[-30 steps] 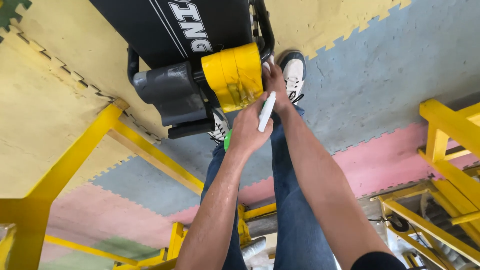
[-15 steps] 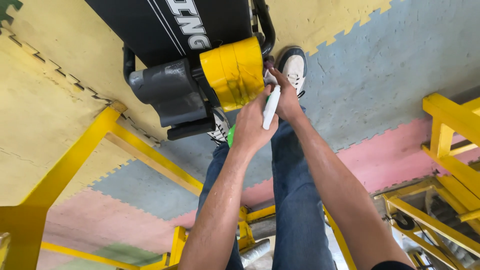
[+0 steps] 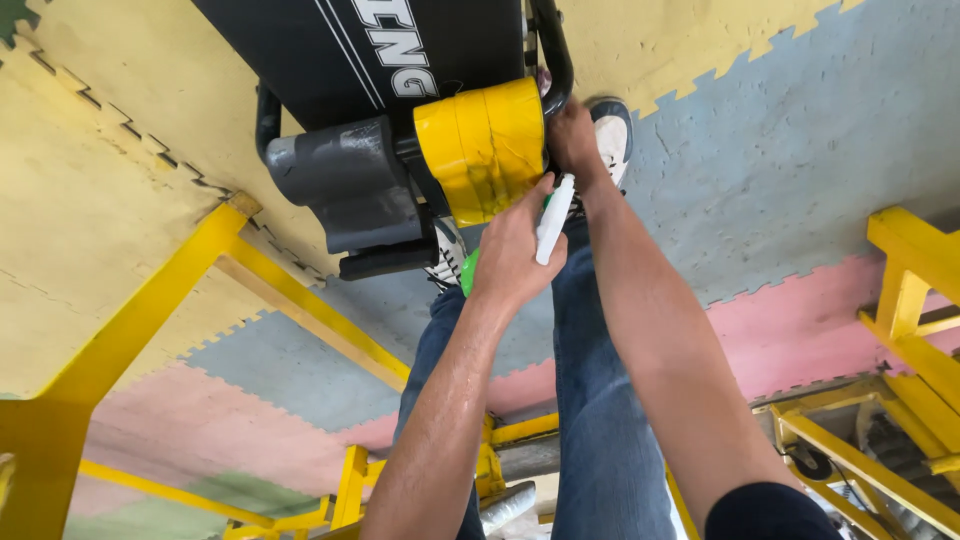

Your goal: Wiping down parts of a yellow gym machine using a spray bottle and a cloth.

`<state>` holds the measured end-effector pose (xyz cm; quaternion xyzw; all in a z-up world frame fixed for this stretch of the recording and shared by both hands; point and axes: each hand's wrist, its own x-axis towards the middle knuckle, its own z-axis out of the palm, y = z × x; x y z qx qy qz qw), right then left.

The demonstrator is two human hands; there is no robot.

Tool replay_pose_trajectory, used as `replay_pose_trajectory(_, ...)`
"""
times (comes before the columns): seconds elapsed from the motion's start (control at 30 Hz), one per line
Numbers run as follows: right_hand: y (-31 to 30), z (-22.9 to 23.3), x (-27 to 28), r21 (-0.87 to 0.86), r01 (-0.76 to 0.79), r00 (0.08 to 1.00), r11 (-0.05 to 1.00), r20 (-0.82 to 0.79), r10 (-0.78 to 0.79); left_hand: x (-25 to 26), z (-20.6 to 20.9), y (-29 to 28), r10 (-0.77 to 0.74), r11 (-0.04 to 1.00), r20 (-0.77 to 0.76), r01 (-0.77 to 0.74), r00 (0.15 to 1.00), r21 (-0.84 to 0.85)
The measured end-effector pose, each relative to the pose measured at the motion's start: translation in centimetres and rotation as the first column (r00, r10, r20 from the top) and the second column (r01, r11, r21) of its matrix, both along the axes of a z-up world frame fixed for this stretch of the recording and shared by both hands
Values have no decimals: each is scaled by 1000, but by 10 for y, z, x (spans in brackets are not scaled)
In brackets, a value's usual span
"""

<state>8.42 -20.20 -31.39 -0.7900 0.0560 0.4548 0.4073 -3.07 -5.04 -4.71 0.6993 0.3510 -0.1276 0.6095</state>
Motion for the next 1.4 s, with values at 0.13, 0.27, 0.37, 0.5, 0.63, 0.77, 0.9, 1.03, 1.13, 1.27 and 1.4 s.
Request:
replay_pose_trajectory(0.13,22,134,-19,-276,-186,982,943,-13,190,2,14,4,25,998,-17,-26,1000,-56)
replay_pose_trajectory(0.27,-32,84,-50,-104,-480,656,871,616,436,7,18,4,54,998,17,-53,998,-39)
replay_pose_trajectory(0.37,-2,68,-38,202,-116,953,973,297,52,8,22,6,83,996,-4,-83,997,-39)
replay_pose_trajectory(0.5,10,18,-7,60,314,943,948,-139,-304,5,11,1,115,993,40,-115,993,-6)
replay_pose_trajectory(0.63,-27,-4,-26,30,264,961,964,-93,-260,3,16,-4,100,995,20,-100,995,12)
replay_pose_trajectory(0.77,-7,118,-15,225,22,982,974,-189,22,7,43,-4,94,996,-17,-94,995,13)
replay_pose_trajectory(0.9,-8,204,-19,-57,-368,930,928,-40,366,11,87,-1,119,992,-117,-123,986,-28)
replay_pose_trajectory(1.03,11,274,-2,146,-56,993,988,-98,71,13,142,10,243,969,-22,-243,970,-35)
replay_pose_trajectory(1.13,36,325,19,124,191,955,974,-253,-155,15,178,18,311,950,-4,-311,950,40)
replay_pose_trajectory(1.27,85,413,49,155,121,983,980,-154,-97,24,240,37,372,927,-10,-371,928,62)
replay_pose_trajectory(1.4,137,500,77,241,9,994,971,-104,17,32,307,56,426,898,110,-434,898,65)
